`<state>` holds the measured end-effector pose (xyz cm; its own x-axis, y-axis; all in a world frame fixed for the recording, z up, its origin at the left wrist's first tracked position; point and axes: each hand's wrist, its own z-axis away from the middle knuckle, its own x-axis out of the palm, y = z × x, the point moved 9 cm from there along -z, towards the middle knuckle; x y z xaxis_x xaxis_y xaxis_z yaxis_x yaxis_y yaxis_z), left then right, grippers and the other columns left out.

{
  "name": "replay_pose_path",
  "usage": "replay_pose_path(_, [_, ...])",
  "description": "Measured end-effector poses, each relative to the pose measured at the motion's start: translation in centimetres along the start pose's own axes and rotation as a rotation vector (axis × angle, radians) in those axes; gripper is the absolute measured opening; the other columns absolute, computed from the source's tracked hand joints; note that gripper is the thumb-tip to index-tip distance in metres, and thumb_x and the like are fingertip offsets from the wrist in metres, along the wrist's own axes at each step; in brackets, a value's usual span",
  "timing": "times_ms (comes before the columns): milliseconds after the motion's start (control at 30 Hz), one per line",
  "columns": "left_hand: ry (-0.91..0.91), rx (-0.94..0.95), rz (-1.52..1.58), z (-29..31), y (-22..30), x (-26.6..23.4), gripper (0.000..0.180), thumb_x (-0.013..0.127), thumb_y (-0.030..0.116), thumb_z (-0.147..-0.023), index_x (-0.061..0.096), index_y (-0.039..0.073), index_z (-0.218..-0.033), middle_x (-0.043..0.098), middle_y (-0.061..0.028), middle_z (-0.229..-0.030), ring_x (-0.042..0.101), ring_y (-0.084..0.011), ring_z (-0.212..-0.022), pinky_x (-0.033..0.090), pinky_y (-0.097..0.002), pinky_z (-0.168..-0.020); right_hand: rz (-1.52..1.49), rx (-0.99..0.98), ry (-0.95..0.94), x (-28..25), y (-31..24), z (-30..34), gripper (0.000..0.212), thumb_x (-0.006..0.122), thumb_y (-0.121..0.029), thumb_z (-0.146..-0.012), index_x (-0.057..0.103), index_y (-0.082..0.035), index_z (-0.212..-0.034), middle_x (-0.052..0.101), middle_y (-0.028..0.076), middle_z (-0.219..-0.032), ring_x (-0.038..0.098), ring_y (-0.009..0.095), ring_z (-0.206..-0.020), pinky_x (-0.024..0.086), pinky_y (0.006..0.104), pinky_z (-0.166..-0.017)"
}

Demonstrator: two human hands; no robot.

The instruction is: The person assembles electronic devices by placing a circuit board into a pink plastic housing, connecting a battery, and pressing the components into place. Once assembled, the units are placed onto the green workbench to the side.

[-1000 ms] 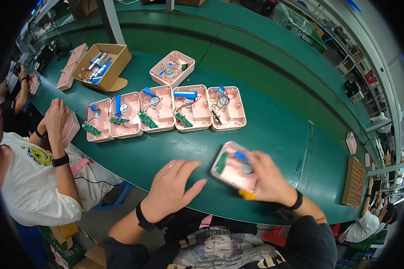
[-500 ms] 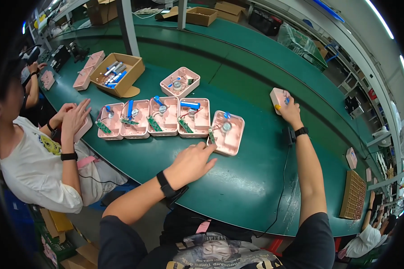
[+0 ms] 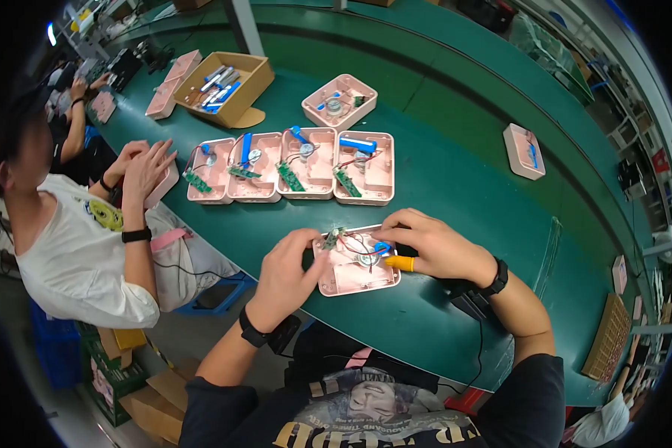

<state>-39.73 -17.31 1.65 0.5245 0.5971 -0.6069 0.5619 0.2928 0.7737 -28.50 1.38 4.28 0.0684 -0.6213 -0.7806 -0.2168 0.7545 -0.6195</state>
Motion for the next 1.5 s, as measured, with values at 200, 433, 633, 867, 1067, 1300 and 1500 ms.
replay_pose_path(200, [0.134, 0.104, -0.048, -0.1, 0.3, 0.3, 0.014, 0.075, 0.006, -0.096, 0.071, -0.001, -0.107, 0.072, -0.0156, -0.117, 0.072, -0.0322, -0.102, 0.058, -0.0392, -0.088, -0.185, 0.023, 0.052, 0.2, -0.2, -0.4, 0.039, 0.082, -0.019, -0.095, 0.072, -0.007, -0.131, 0.072, 0.013, -0.118, 0.066, 0.032, -0.112, 0.055, 0.0410, -0.097])
replay_pose_path(433, [-0.038, -0.004, 0.204, -2.3, -1.6, 1.2, 0.017, 0.076, 0.013, -0.096, 0.073, 0.001, -0.107, 0.072, -0.0143, -0.120, 0.068, -0.0333, -0.111, 0.055, -0.0415, -0.094, 0.219, 0.127, 0.130, -1.7, 3.0, -0.8, 0.036, 0.081, -0.013, -0.093, 0.074, -0.008, -0.128, 0.073, 0.013, -0.120, 0.067, 0.033, -0.116, 0.055, 0.0420, -0.098])
replay_pose_path(633, [-0.299, -0.062, 0.350, -3.3, -1.6, 3.7, 0.016, 0.074, 0.017, -0.099, 0.074, 0.002, -0.105, 0.068, -0.0133, -0.131, 0.062, -0.0334, -0.123, 0.053, -0.0426, -0.102, 0.141, -0.204, 0.238, -1.6, -1.3, -1.5, 0.040, 0.084, -0.013, -0.088, 0.074, -0.009, -0.127, 0.073, 0.012, -0.126, 0.067, 0.033, -0.121, 0.055, 0.0437, -0.101])
replay_pose_path(867, [-0.265, -0.054, 0.326, -2.4, -0.8, 3.3, 0.029, 0.077, 0.020, -0.096, 0.071, 0.003, -0.118, 0.065, -0.0149, -0.137, 0.061, -0.0363, -0.125, 0.049, -0.0462, -0.108, 0.078, -0.370, 0.130, -0.3, -0.9, -1.5, 0.033, 0.086, -0.012, -0.086, 0.076, -0.007, -0.118, 0.074, 0.010, -0.127, 0.073, 0.033, -0.109, 0.061, 0.0421, -0.093])
replay_pose_path(1067, [0.001, -0.123, -0.109, 2.4, 0.1, 1.5, 0.056, 0.081, 0.018, -0.088, 0.061, 0.001, -0.138, 0.064, -0.0190, -0.135, 0.060, -0.0402, -0.126, 0.048, -0.0490, -0.108, 0.155, -0.346, 0.208, -2.1, -1.4, -1.3, 0.028, 0.087, -0.009, -0.084, 0.076, -0.006, -0.110, 0.077, 0.011, -0.122, 0.077, 0.032, -0.098, 0.063, 0.0404, -0.083])
replay_pose_path(1300, [-0.015, -0.004, 0.131, 0.6, -0.9, 3.2, 0.060, 0.084, 0.011, -0.085, 0.063, 0.003, -0.140, 0.069, -0.0169, -0.130, 0.067, -0.0330, -0.118, 0.052, -0.0451, -0.103, 0.226, -0.296, 0.373, -2.2, -1.6, -0.8, 0.024, 0.087, -0.006, -0.083, 0.077, -0.005, -0.105, 0.077, 0.011, -0.121, 0.076, 0.033, -0.100, 0.063, 0.0402, -0.084])
replay_pose_path(1500, [0.013, -0.022, 0.073, 0.4, -0.9, 2.7, 0.058, 0.087, 0.010, -0.083, 0.066, 0.003, -0.136, 0.075, -0.0154, -0.123, 0.072, -0.0322, -0.114, 0.052, -0.0464, -0.108, -0.053, -0.067, 0.281, 0.2, -1.1, -2.6, 0.022, 0.087, -0.003, -0.080, 0.079, -0.006, -0.101, 0.075, 0.009, -0.125, 0.069, 0.033, -0.116, 0.059, 0.0412, -0.094])
